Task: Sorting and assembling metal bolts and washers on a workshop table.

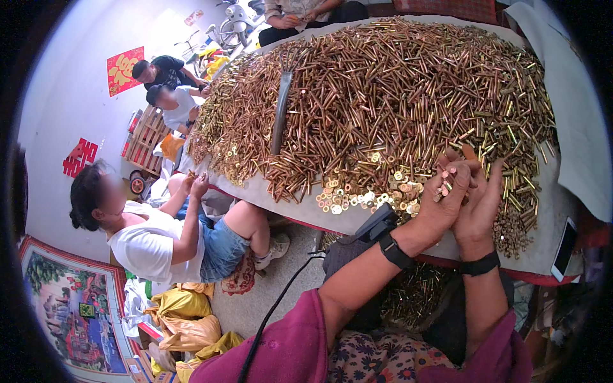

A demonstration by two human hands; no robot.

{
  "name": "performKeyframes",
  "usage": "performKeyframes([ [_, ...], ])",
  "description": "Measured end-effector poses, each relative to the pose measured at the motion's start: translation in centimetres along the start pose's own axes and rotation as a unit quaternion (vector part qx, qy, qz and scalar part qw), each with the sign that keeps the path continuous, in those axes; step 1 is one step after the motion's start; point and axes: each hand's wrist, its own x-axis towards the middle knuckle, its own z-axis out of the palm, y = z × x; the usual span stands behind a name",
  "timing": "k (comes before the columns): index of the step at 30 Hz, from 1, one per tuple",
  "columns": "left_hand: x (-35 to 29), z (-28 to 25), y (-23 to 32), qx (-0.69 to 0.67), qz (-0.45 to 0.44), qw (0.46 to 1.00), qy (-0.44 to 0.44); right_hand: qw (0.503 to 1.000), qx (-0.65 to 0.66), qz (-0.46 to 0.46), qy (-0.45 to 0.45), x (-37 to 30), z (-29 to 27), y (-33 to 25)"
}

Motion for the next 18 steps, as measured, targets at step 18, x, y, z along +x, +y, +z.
performKeyframes([
  [18,-0.38,0.22,0.27,0.081,0.102,0.991,0.031,1.000,0.020,0.018,0.007,-0.17,-0.36,0.12],
])
